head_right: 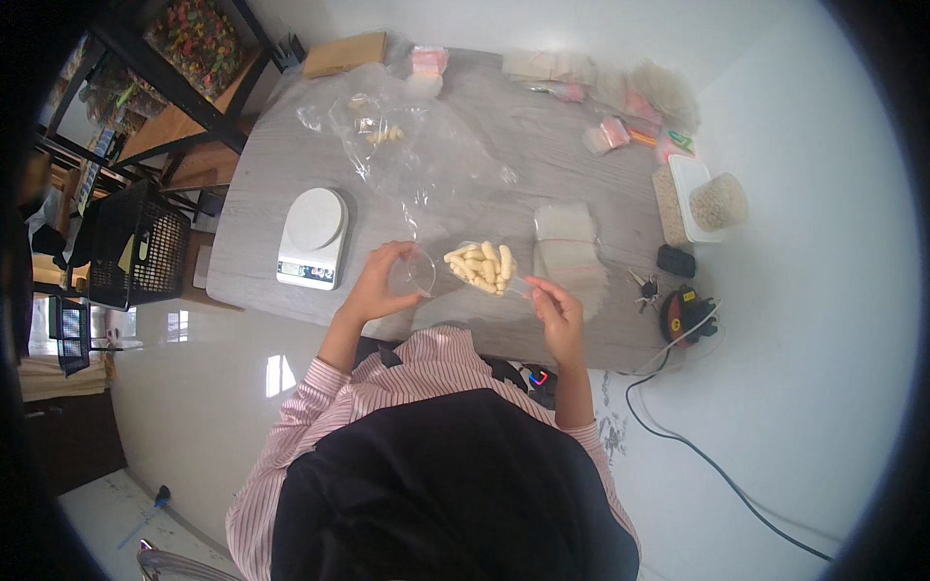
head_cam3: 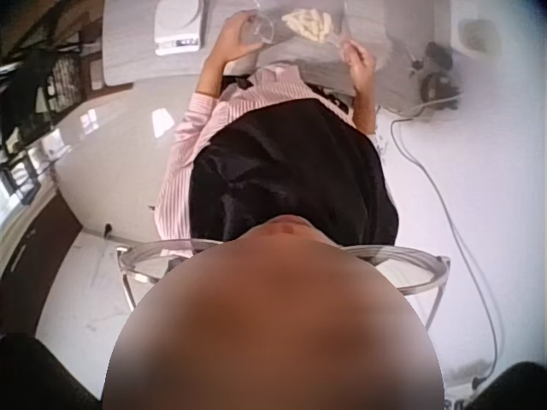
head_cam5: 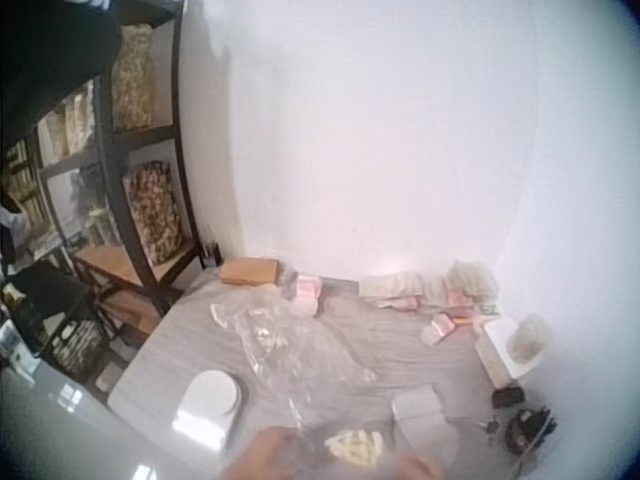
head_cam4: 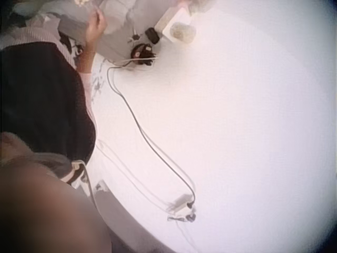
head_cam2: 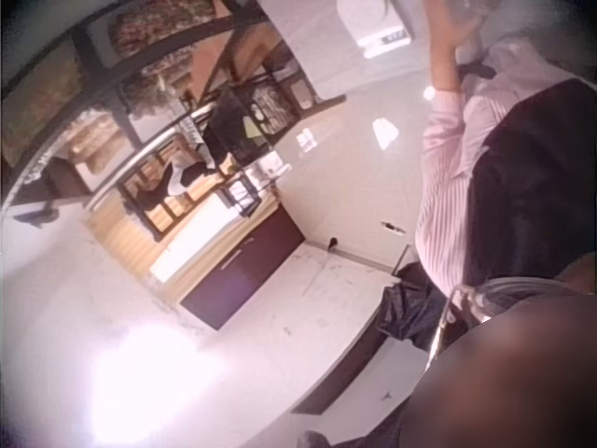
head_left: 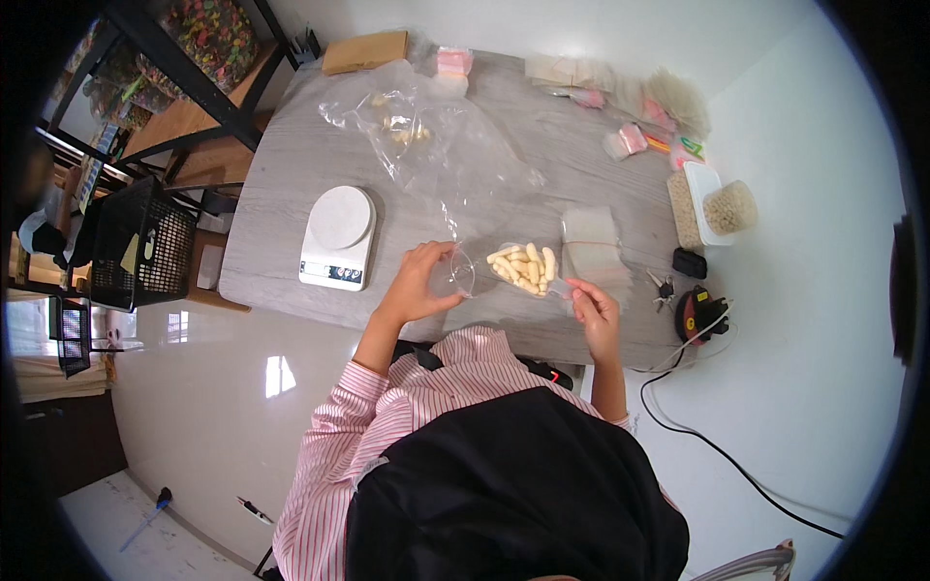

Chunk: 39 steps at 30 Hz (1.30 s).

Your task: The person scoops small white snack pieces into clear plastic bags, weighs each bag on a digital scale, and places the filled bags into a black basket. The person repeats this process multiple times, handling the snacks, bags, and scale throughout the clip.

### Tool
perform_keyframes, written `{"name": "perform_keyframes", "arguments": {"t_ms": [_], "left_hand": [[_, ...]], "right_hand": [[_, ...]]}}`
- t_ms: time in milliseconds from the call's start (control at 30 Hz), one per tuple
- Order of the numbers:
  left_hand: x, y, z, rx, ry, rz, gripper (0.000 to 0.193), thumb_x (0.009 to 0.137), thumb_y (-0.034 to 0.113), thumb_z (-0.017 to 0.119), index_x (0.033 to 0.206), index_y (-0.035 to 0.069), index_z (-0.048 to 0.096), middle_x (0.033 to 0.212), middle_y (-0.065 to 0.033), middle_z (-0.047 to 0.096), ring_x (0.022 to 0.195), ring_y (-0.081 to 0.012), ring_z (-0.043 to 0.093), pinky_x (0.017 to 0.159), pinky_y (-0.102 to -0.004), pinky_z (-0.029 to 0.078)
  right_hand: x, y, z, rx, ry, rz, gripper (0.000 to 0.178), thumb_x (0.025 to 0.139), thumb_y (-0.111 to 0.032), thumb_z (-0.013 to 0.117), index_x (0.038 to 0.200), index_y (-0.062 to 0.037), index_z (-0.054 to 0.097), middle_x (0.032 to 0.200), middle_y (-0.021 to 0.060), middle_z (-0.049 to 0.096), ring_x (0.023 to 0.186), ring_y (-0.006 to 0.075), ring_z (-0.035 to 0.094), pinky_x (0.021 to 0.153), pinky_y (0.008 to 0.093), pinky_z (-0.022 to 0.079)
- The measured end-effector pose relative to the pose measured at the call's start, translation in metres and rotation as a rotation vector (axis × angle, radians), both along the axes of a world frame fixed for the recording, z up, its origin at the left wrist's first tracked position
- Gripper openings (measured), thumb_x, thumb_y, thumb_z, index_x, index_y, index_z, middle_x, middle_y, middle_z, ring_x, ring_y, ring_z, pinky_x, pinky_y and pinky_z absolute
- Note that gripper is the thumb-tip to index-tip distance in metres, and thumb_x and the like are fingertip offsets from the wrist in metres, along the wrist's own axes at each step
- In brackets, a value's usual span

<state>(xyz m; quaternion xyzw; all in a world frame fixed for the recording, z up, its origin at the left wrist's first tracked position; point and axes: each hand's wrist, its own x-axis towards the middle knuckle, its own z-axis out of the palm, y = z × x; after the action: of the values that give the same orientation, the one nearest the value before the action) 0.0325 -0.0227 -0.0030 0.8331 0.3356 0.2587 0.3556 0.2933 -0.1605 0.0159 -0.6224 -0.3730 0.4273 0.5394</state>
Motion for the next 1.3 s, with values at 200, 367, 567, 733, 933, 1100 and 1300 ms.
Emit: {"name": "perform_keyframes", "arguments": {"t_ms": [200,367,567,733,933,1100,1300], "left_hand": [[0.008,-0.003,0.006,0.042,-0.052,-0.042,0.067,0.056,0.028,0.072,0.115,0.005,0.047,0.098,-0.0095,0.053,0.095,-0.0246,0.049,0.084,-0.0361,0.033],[0.008,-0.004,0.016,0.063,-0.038,-0.087,0.07,0.054,0.031,0.073,0.114,0.006,0.048,0.099,-0.0082,0.053,0.093,-0.0236,0.048,0.081,-0.0346,0.032],[0.008,-0.005,0.023,0.104,-0.026,-0.049,0.07,0.052,0.033,0.073,0.112,0.006,0.049,0.099,-0.0069,0.054,0.092,-0.0227,0.048,0.079,-0.0334,0.031],[0.007,-0.004,0.022,0.144,-0.046,-0.018,0.07,0.052,0.033,0.073,0.111,0.006,0.05,0.098,-0.0067,0.054,0.094,-0.0232,0.047,0.079,-0.0336,0.031],[0.007,-0.002,0.023,0.237,-0.035,0.021,0.069,0.052,0.033,0.073,0.111,0.006,0.05,0.098,-0.0071,0.054,0.096,-0.0244,0.047,0.08,-0.035,0.03],[0.006,0.003,0.028,0.267,-0.013,0.039,0.069,0.051,0.032,0.073,0.11,0.005,0.049,0.099,-0.0076,0.053,0.095,-0.0251,0.047,0.081,-0.0354,0.031],[0.006,0.005,0.03,0.236,0.017,0.065,0.07,0.051,0.032,0.073,0.111,0.005,0.047,0.098,-0.0078,0.052,0.093,-0.0253,0.047,0.079,-0.0351,0.031]], "right_hand": [[0.0,0.013,0.018,-0.069,-0.111,0.175,0.021,0.084,-0.008,0.053,0.101,-0.0021,0.062,0.075,-0.0005,0.06,0.064,0.0053,0.047,0.058,0.0195,0.038],[0.003,0.032,0.027,-0.069,-0.206,0.337,0.02,0.084,-0.009,0.052,0.099,-0.0012,0.063,0.076,0.0031,0.061,0.072,0.0086,0.054,0.067,0.0221,0.042],[0.002,0.055,0.041,-0.039,-0.247,0.464,0.019,0.084,-0.009,0.052,0.098,-0.0006,0.063,0.077,0.0029,0.062,0.072,0.0069,0.053,0.066,0.0213,0.042],[-0.003,0.064,0.048,0.049,-0.291,0.549,0.019,0.085,-0.008,0.053,0.099,0.0,0.062,0.082,0.0017,0.061,0.074,0.0054,0.052,0.067,0.02,0.042],[-0.02,0.072,0.048,0.075,-0.301,0.475,0.019,0.082,-0.007,0.055,0.098,-0.0002,0.062,0.086,0.0077,0.065,0.074,0.0109,0.058,0.067,0.0254,0.046],[-0.028,0.075,0.057,0.028,-0.358,0.462,0.019,0.081,-0.007,0.057,0.097,0.0,0.061,0.083,0.0075,0.065,0.071,0.0116,0.06,0.063,0.0249,0.047],[-0.044,0.081,0.059,0.046,-0.144,0.302,0.022,0.081,-0.005,0.059,0.102,0.0023,0.058,0.079,0.0082,0.063,0.064,0.0091,0.06,0.055,0.0194,0.047]]}}
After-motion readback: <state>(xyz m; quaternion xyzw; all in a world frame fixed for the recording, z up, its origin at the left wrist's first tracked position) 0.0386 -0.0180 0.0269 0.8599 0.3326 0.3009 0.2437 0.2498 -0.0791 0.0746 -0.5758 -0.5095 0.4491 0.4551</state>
